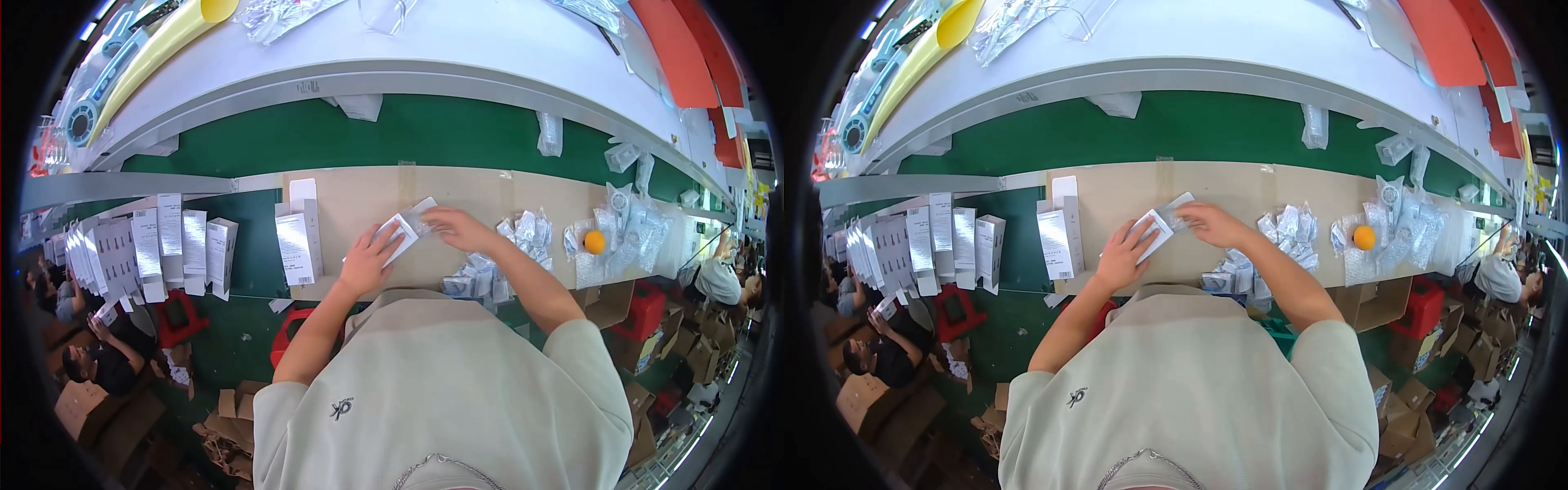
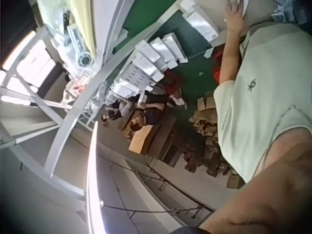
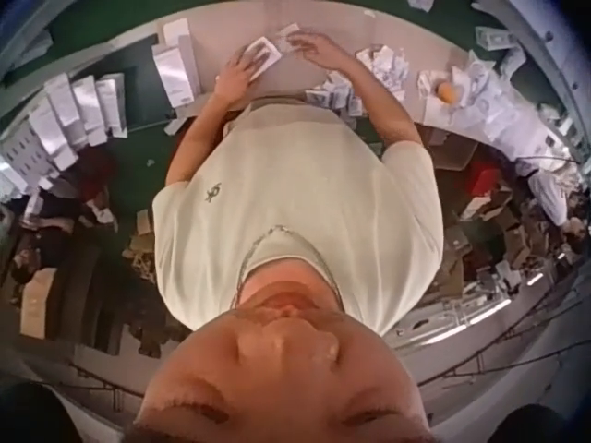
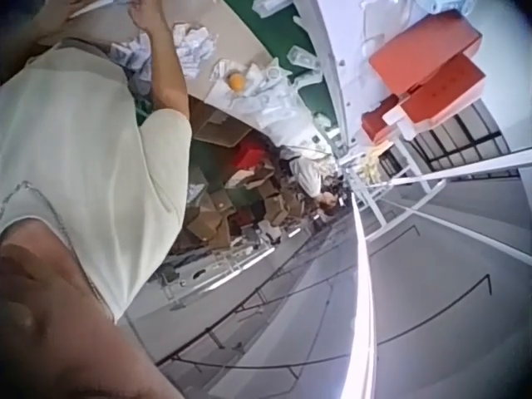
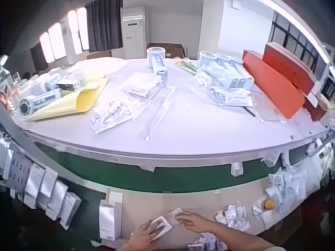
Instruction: The person packs showerheads by hand, placing each one into a box along with a small packet. They close the boxes, stack them on the table, and repeat the process for several more units.
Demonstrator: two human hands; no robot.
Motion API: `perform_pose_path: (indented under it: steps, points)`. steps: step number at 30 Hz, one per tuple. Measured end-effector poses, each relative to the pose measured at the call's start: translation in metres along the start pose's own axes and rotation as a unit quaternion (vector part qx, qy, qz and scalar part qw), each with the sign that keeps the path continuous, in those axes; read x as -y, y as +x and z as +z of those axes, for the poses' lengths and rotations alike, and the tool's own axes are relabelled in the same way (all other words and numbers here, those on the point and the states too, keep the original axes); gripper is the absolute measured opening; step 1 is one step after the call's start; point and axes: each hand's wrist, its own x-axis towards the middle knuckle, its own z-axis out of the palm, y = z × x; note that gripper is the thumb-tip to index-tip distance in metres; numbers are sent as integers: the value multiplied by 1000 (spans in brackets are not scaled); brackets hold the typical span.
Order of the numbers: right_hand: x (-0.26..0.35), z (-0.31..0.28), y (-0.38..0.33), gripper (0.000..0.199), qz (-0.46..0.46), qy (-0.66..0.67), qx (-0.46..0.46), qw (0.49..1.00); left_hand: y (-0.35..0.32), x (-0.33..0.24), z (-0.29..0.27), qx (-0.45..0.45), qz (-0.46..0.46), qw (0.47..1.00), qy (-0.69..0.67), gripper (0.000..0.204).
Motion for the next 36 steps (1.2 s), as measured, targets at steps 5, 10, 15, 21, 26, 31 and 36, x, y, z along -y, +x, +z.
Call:
perform_pose_path:
  steps: [5, 10, 15, 21, 26, 31, 36]
  points:
    - [-17, -8, -81, 31, 86, -348, 93, 929, -8, -4, -4, -27, -5, 1000, -1, 67]
    - [-15, -4, -70, 34, 175, -255, -14, 951, -10, -5, -3, -39, -9, 999, 6, 66]
    - [18, 24, -7, 28, 217, 109, -263, 934, -8, -5, -2, -40, -10, 999, 10, 65]
    - [-10, 84, 32, 23, 181, 244, -308, 902, -8, -7, -3, -51, -20, 998, 14, 64]
    - [-17, 83, 33, 18, 206, 109, -275, 933, -11, -8, 0, -70, -40, 997, 2, 64]
    - [-5, 88, 44, 24, 141, 207, -147, 957, -12, -3, 5, -75, -33, 997, 8, 63]
    - [29, -5, 89, 20, 70, -111, -36, 991, -32, 17, -9, -245, -169, 954, 28, 71]
